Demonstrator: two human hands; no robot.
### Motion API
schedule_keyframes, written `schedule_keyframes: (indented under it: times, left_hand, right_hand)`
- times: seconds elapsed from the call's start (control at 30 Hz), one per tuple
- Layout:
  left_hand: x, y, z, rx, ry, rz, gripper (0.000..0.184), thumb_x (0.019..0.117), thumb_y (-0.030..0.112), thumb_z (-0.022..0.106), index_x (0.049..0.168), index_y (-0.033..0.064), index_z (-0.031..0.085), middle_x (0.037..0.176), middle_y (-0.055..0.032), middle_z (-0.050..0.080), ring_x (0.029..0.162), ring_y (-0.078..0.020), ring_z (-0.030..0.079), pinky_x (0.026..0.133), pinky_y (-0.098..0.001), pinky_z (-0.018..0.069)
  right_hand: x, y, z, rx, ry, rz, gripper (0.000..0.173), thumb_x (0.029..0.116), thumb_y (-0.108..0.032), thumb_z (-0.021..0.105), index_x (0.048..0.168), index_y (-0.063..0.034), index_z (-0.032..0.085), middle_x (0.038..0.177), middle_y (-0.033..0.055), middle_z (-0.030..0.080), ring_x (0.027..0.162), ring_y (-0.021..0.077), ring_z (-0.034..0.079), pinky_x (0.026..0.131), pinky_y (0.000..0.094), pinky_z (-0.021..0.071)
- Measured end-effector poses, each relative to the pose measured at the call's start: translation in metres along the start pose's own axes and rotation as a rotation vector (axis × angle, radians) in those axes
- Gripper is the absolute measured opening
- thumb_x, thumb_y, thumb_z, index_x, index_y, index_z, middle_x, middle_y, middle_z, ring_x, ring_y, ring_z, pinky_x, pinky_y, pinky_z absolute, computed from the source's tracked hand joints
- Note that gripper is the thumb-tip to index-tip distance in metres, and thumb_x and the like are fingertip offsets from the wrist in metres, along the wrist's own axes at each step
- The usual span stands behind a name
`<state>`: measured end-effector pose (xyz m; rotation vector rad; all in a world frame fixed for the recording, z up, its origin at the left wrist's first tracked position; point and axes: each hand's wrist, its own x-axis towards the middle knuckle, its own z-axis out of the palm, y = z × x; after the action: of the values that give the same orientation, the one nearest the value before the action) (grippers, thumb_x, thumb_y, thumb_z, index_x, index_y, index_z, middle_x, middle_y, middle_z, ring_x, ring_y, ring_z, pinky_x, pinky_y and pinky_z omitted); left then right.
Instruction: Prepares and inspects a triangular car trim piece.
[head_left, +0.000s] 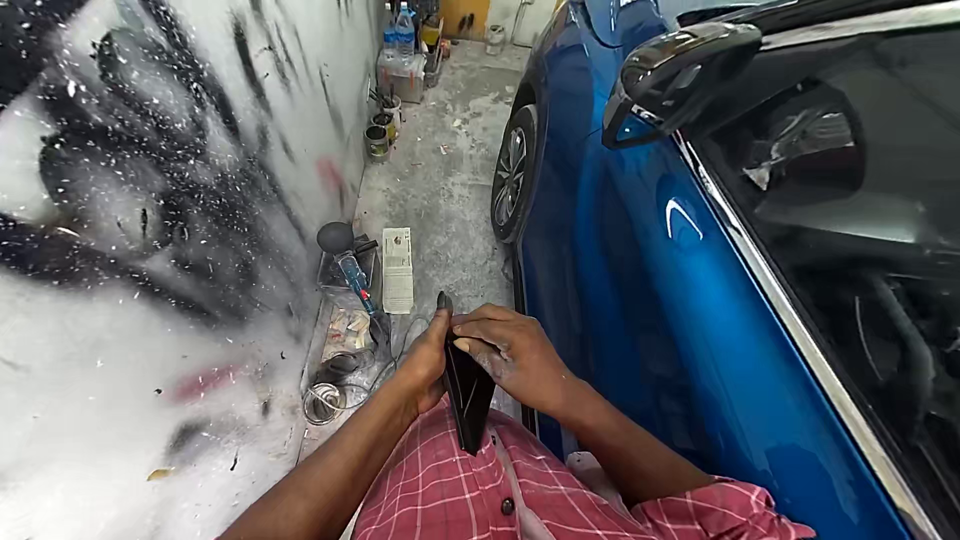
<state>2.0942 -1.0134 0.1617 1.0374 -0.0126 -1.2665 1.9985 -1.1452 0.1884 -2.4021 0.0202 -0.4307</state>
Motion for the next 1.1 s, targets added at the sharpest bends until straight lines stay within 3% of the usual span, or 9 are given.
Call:
schedule_keyframes:
  times: [0.23,0.37,0.47,0.57,0.73,0.9,1.1]
  left_hand:
    - [0.058,0.029,0.027,0.010,-0.006,0.020,0.071,0.1019,0.071,0.023,0.112,0.0167,0.069,0.093,-0.0044,0.073,0.084,-0.0142,0.071,0.074,-0.0342,0.0605]
    - [0.097,0.048,0.035,-0.082,-0.037,0.015,0.070,0.1083,0.058,0.018,0.114,0.0067,0.064,0.096,-0.0120,0.073,0.092,-0.0219,0.072,0.084,-0.0418,0.0611]
    - [0.130,0.065,0.038,-0.130,-0.047,0.017,0.072,0.1088,0.057,0.014,0.115,0.0040,0.063,0.098,-0.0139,0.072,0.094,-0.0240,0.072,0.086,-0.0442,0.0608]
    - [0.169,0.089,0.043,-0.143,-0.040,0.018,0.074,0.1091,0.055,0.012,0.112,0.0038,0.064,0.095,-0.0137,0.073,0.091,-0.0232,0.072,0.084,-0.0426,0.0614]
    - [0.252,0.141,0.035,-0.117,-0.013,-0.003,0.068,0.1102,0.053,0.018,0.115,0.0030,0.064,0.097,-0.0152,0.072,0.093,-0.0250,0.072,0.084,-0.0443,0.0612]
    - [0.335,0.219,0.028,-0.042,-0.041,-0.028,0.066,0.1109,0.051,0.017,0.117,0.0037,0.062,0.097,-0.0144,0.072,0.091,-0.0237,0.072,0.082,-0.0424,0.0614]
    - [0.413,0.304,0.044,0.134,-0.114,-0.114,0.066,0.1109,0.050,0.016,0.111,0.0041,0.063,0.090,-0.0137,0.072,0.085,-0.0223,0.072,0.078,-0.0396,0.0616]
  right_hand:
    - [0.045,0.057,-0.034,-0.001,-0.012,-0.053,0.013,0.0946,-0.019,0.070,0.097,-0.0105,0.080,0.101,0.0002,0.074,0.094,0.0114,0.070,0.081,0.0334,0.0606]
    - [0.072,0.086,-0.049,-0.014,-0.105,0.030,0.023,0.1015,-0.027,0.063,0.102,-0.0099,0.078,0.104,0.0037,0.075,0.099,0.0160,0.071,0.087,0.0388,0.0596]
    - [0.094,0.108,-0.052,-0.045,-0.103,0.035,0.028,0.1053,-0.026,0.056,0.106,-0.0077,0.077,0.109,0.0082,0.074,0.103,0.0232,0.071,0.087,0.0434,0.0590]
    - [0.122,0.135,-0.053,-0.088,-0.040,0.027,0.026,0.1045,-0.022,0.055,0.104,-0.0066,0.076,0.108,0.0084,0.074,0.102,0.0240,0.070,0.084,0.0417,0.0593]
    - [0.190,0.190,-0.055,-0.142,0.006,0.083,0.026,0.1041,-0.021,0.054,0.103,-0.0070,0.076,0.107,0.0078,0.075,0.102,0.0239,0.070,0.084,0.0412,0.0588]
    - [0.278,0.241,-0.058,-0.157,0.123,0.138,0.024,0.1025,-0.017,0.055,0.100,-0.0060,0.076,0.104,0.0076,0.075,0.100,0.0225,0.070,0.085,0.0390,0.0582]
    - [0.354,0.285,-0.079,-0.190,0.289,0.235,0.022,0.1013,-0.015,0.056,0.098,-0.0056,0.075,0.104,0.0064,0.074,0.099,0.0198,0.070,0.084,0.0369,0.0587]
